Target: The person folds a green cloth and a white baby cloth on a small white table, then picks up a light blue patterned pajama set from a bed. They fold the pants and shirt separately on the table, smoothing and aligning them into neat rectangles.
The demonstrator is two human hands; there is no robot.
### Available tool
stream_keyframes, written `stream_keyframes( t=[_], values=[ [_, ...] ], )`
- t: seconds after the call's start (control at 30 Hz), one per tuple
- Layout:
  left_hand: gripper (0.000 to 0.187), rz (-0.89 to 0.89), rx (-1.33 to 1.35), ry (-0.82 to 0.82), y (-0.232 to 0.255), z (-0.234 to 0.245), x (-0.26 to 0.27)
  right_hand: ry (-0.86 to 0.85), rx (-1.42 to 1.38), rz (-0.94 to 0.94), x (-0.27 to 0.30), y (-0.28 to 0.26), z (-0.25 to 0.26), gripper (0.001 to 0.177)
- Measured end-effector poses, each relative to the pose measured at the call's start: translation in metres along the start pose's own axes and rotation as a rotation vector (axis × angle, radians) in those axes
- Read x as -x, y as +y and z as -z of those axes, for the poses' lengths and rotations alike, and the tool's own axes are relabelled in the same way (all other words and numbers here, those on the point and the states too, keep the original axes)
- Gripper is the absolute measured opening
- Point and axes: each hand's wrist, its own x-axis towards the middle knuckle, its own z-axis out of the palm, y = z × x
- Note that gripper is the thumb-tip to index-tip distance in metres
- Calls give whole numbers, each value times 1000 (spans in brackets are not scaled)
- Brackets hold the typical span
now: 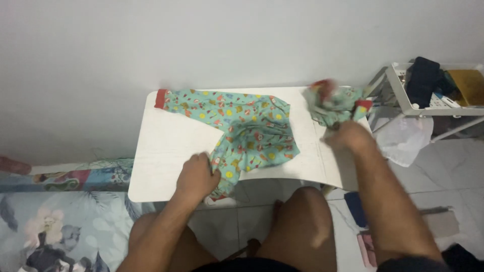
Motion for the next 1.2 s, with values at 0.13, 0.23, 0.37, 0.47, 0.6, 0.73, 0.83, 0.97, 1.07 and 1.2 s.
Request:
stream_keyframes(
  t=[0.13, 0.23, 0.37, 0.47, 0.6, 0.73, 0.83, 0.97, 1.07, 1.2],
  values=[
    [47, -28, 135, -108, -25, -11, -11, 52, -194, 241, 103, -81, 6, 52],
    [48, -8, 321, -143, -11, 54, 3, 65, -130, 534, 104, -98, -32, 47],
    [46, -21, 479, -137, -37, 108, -11, 76, 47, 562, 107, -101, -52, 56],
    [59, 67, 148, -344, -49, 154, 13, 72, 82, 538, 102, -85, -64, 62],
    [49, 140, -240, -11, -88, 115, 16, 60, 54, 583, 114, -68, -66, 67],
    [69, -397, -286, 316, -80, 63, 51, 281, 238, 769, 113, -38, -98, 78],
    [84, -537, -326, 365, -101, 1, 57, 464, 237, 837, 104, -14, -134, 56],
    [43, -601, -423, 588, -115, -17, 67, 715, 186, 986, 93, 12, -164, 18],
    [29, -661, -330, 395, -129, -9, 71, 741, 87, 1203, 96, 21, -153, 10],
    [25, -745, -286, 284, -145, -3, 65, 642, 27, 1219, 118, 17, -130, 14]
  ],
)
